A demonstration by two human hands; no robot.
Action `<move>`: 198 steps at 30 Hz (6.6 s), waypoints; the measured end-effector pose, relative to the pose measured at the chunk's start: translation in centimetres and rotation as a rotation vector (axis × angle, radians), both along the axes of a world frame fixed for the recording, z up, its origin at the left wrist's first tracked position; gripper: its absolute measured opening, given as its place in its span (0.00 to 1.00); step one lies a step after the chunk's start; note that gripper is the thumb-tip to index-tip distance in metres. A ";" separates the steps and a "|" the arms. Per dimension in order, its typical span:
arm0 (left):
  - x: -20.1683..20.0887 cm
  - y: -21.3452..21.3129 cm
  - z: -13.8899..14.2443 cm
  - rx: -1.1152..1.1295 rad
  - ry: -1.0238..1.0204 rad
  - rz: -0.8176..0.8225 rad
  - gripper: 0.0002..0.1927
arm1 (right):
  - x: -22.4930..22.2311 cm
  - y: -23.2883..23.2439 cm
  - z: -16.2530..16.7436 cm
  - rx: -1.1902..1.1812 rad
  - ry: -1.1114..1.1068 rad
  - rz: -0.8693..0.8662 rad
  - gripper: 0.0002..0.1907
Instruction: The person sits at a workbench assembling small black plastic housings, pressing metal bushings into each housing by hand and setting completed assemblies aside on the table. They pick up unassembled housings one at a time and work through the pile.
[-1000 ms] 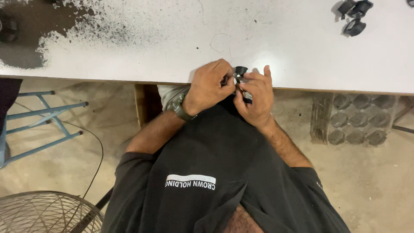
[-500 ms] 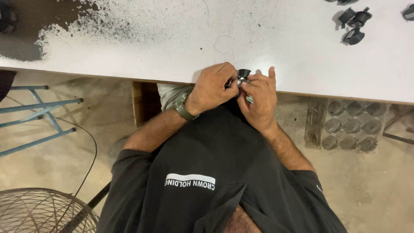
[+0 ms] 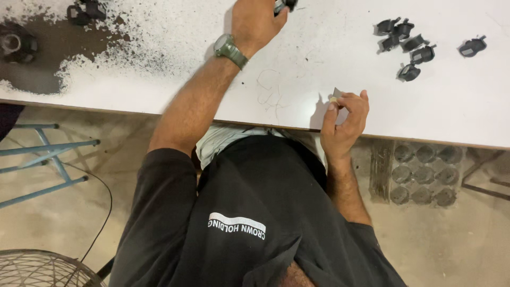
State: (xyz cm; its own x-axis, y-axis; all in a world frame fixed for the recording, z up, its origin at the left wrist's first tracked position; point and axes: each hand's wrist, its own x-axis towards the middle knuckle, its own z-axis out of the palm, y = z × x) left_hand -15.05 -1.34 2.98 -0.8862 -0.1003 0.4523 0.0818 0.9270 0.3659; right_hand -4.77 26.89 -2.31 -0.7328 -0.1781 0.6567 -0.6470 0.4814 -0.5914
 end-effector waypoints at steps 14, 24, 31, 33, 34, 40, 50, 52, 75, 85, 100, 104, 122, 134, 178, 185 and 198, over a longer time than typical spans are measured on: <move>15.6 0.5 -0.6 0.134 -0.132 -0.393 0.18 | 0.7 -0.5 2.6 0.221 -0.158 0.209 0.15; 13.7 -0.7 -2.4 0.118 -0.080 -0.066 0.11 | -0.1 -1.3 2.3 0.088 -0.147 0.010 0.10; 19.1 -9.8 -1.2 0.323 0.361 -0.065 0.13 | -1.2 -8.4 2.0 0.247 -0.072 0.235 0.06; 21.0 -10.2 0.0 0.460 0.308 -0.005 0.14 | 1.4 -11.8 2.0 0.221 -0.187 0.555 0.06; 21.6 -10.2 0.5 0.508 0.301 0.002 0.13 | 3.2 -12.6 2.3 0.233 -0.253 0.732 0.06; 21.4 -7.9 1.3 0.432 0.196 -0.101 0.15 | 3.7 -8.3 3.2 -0.093 -0.465 1.147 0.05; 15.8 3.6 -1.9 0.280 -0.135 -0.558 0.16 | 1.9 0.4 2.9 0.302 -0.168 0.136 0.12; 15.5 3.9 -1.4 0.267 -0.157 -0.578 0.15 | 2.5 -0.5 2.9 0.370 -0.156 0.177 0.17; 17.6 4.5 -1.6 -0.123 0.161 -0.473 0.13 | 3.4 -2.9 1.4 0.356 -0.122 0.101 0.19; 18.4 5.4 -2.8 0.035 0.082 -0.339 0.10 | 3.7 -2.2 1.0 0.277 -0.108 0.116 0.16; 19.1 5.7 -4.0 0.136 0.081 -0.263 0.07 | 4.6 -2.7 -1.2 0.156 -0.032 0.258 0.16; 19.2 5.7 -3.9 0.168 0.089 -0.274 0.07 | 4.4 -2.9 -0.9 0.155 -0.032 0.246 0.17; 18.7 6.4 -3.6 0.118 0.140 -0.301 0.06 | 4.2 -3.2 -0.6 0.099 -0.087 0.285 0.15; 18.6 6.0 -3.6 0.277 -0.024 -0.244 0.03 | 4.5 -3.0 -1.4 0.106 -0.003 0.269 0.16; 18.6 5.5 -1.8 -0.035 0.147 -0.354 0.10 | 2.4 -2.7 0.9 0.275 -0.127 0.198 0.17; 17.8 4.8 -0.2 0.418 -0.043 -0.338 0.07 | 2.2 -2.3 0.4 0.342 -0.069 0.311 0.17; 18.2 4.8 -0.7 0.507 -0.205 -0.262 0.06 | 2.9 -2.4 0.9 0.265 -0.112 0.237 0.21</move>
State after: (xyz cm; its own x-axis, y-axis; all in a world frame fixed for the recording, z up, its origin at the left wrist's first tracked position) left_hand 3.18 3.47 2.26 -0.9746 -0.0254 0.2225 0.1647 0.5918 0.7891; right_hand -1.85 24.52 -1.36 -0.7156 -0.5050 0.4827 -0.6971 0.4717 -0.5400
